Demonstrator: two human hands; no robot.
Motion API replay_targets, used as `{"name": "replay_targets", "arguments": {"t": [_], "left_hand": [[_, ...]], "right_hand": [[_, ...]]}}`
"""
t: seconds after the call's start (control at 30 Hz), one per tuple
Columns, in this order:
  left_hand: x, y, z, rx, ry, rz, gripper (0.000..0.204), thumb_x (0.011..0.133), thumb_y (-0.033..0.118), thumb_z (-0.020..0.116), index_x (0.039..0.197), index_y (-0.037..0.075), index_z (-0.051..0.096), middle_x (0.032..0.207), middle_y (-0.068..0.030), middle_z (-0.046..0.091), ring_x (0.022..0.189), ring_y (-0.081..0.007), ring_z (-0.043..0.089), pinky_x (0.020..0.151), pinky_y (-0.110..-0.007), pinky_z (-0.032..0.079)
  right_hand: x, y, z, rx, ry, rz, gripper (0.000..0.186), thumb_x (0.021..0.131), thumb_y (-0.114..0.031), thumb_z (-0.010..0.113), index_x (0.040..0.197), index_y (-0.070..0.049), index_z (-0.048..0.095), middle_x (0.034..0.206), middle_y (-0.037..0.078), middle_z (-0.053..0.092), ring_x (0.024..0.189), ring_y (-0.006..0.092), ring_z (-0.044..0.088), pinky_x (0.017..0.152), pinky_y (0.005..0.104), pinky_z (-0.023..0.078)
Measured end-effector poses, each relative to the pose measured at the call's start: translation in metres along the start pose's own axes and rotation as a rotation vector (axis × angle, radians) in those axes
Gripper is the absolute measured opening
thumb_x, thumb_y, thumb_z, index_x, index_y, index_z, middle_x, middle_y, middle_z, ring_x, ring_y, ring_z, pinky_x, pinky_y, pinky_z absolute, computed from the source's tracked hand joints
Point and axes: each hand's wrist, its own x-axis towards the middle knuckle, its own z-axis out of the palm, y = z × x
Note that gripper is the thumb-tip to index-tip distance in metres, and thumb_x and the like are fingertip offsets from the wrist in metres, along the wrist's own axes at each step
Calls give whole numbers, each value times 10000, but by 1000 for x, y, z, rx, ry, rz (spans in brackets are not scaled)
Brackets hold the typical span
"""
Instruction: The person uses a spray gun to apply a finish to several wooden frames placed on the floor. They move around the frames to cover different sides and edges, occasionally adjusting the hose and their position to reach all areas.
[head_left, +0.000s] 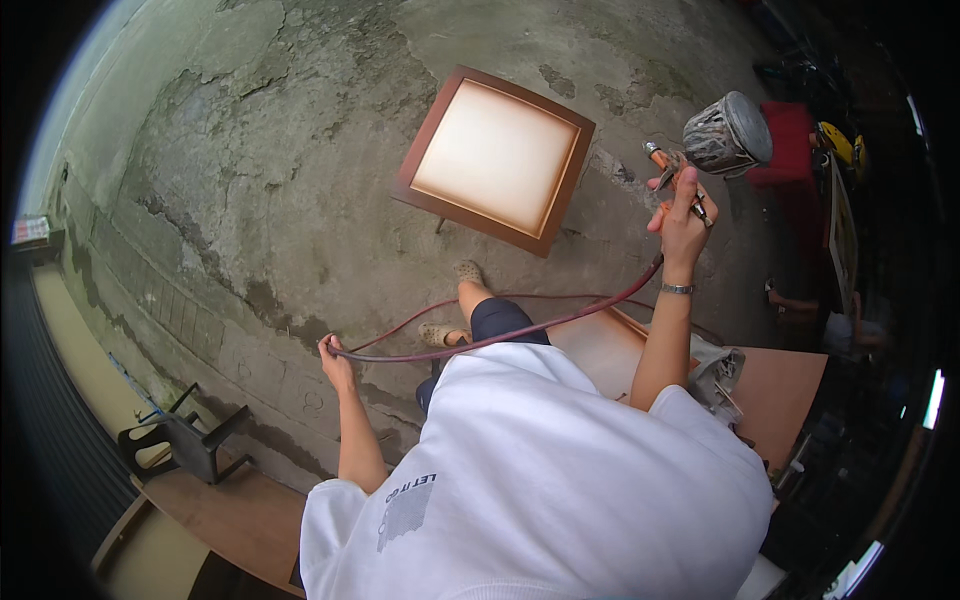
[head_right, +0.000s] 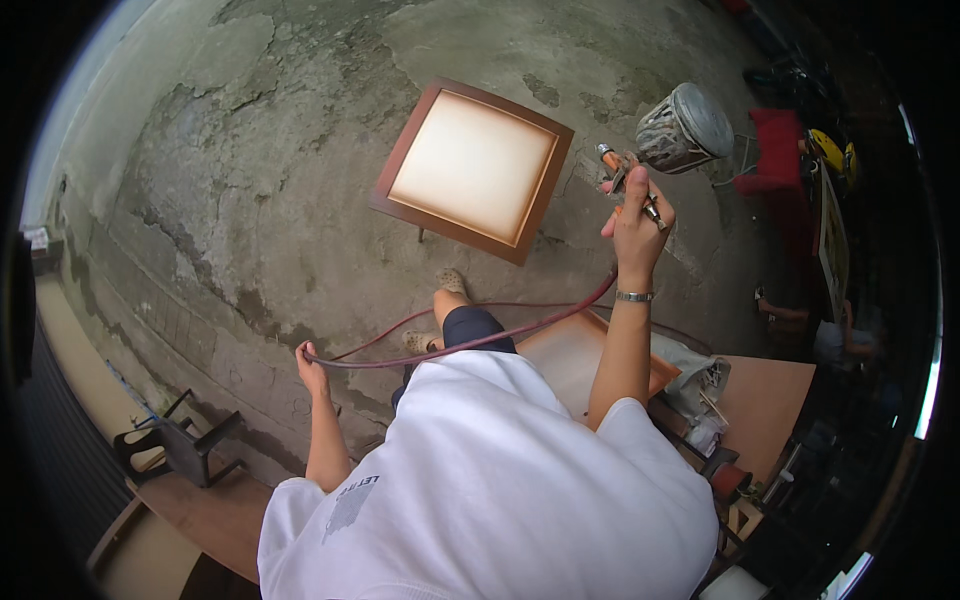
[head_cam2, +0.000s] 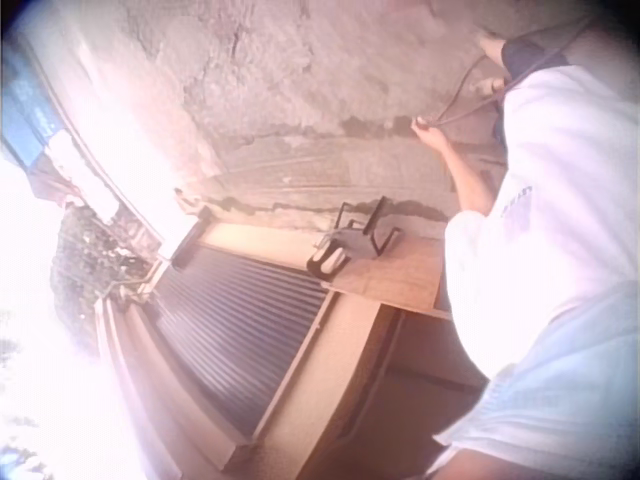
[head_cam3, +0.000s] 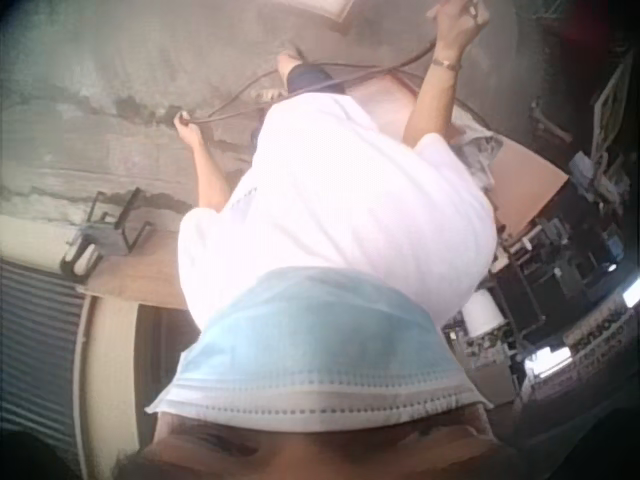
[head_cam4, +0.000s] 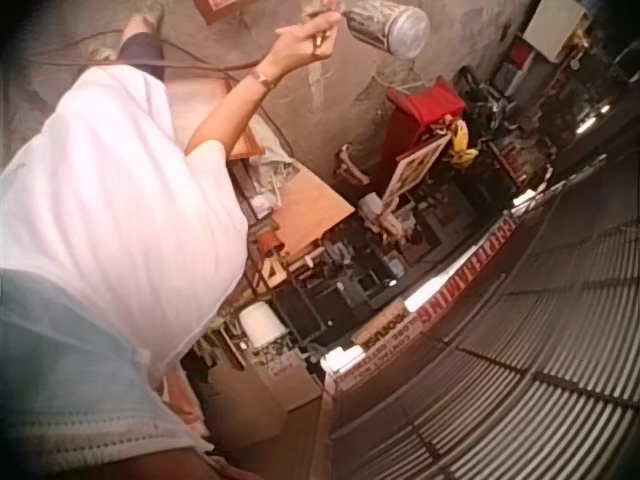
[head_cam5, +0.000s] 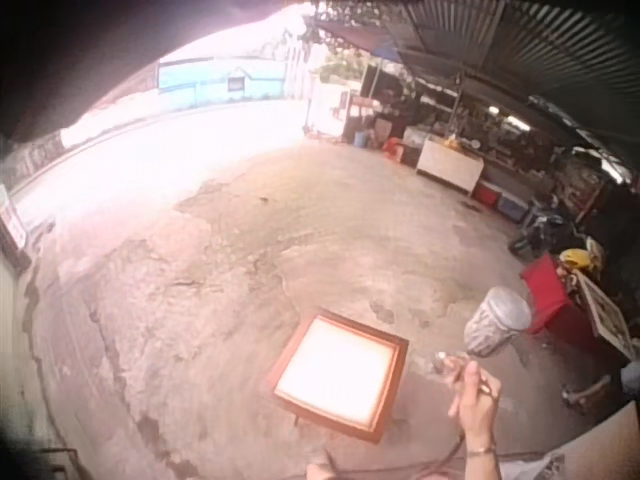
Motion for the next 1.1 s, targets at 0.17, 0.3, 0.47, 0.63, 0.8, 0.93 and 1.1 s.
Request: {"name": "replay_targets", "arguments": {"t": [0.17,0.3,0.47,0.63,0.8,0.93,1.1], "left_hand": [[104,42,-16,88,-94,85,372,1050,389,582,1202,57,647,1038,-133,698,972,-224,649,901,-338,499],[185,69,-23,175,-236,165,376,1061,387,555,1193,46,645,1037,-151,700,951,-253,646,897,-351,498],[298,110,-36,287,-376,149,424,1068,418,528,1179,23,637,1060,-184,714,963,-295,659,900,-370,500],[413,158,-24,416,-448,222,491,1063,438,539,1159,-29,656,1001,-192,716,990,-288,684,895,-372,511],[526,210,21,264,-719,315,590,1041,513,560,1097,-60,689,944,-157,724,868,-246,716,812,-366,546],[613,272,43,458,-863,444,671,1027,587,536,973,-60,705,784,-124,696,795,-217,691,753,-354,532],[756,325,49,295,-1075,486,679,1037,589,516,820,-41,649,739,-93,669,722,-167,609,704,-336,497]], "right_hand": [[-5,-17,42,-88,155,14,504,1061,-454,549,1176,-2,741,799,81,745,387,79,503,399,240,373],[11,-27,105,-78,312,40,504,1058,-454,556,1175,-2,746,797,92,749,384,85,514,386,247,373],[57,-34,184,-50,474,74,510,1056,-459,552,1118,4,757,807,106,755,382,98,534,373,261,384],[55,-57,224,-158,569,158,474,1061,-426,549,1133,-2,749,833,112,764,380,106,533,368,268,387],[20,-83,273,-232,748,229,451,1057,-408,561,1172,-11,741,843,109,766,386,108,534,368,268,387],[-19,-121,334,-300,905,291,455,1058,-405,551,1172,-10,746,837,111,760,390,107,523,369,271,390],[-53,-190,446,-288,1047,399,443,1053,-396,565,1142,-5,753,804,87,739,399,98,513,368,267,374]]}}
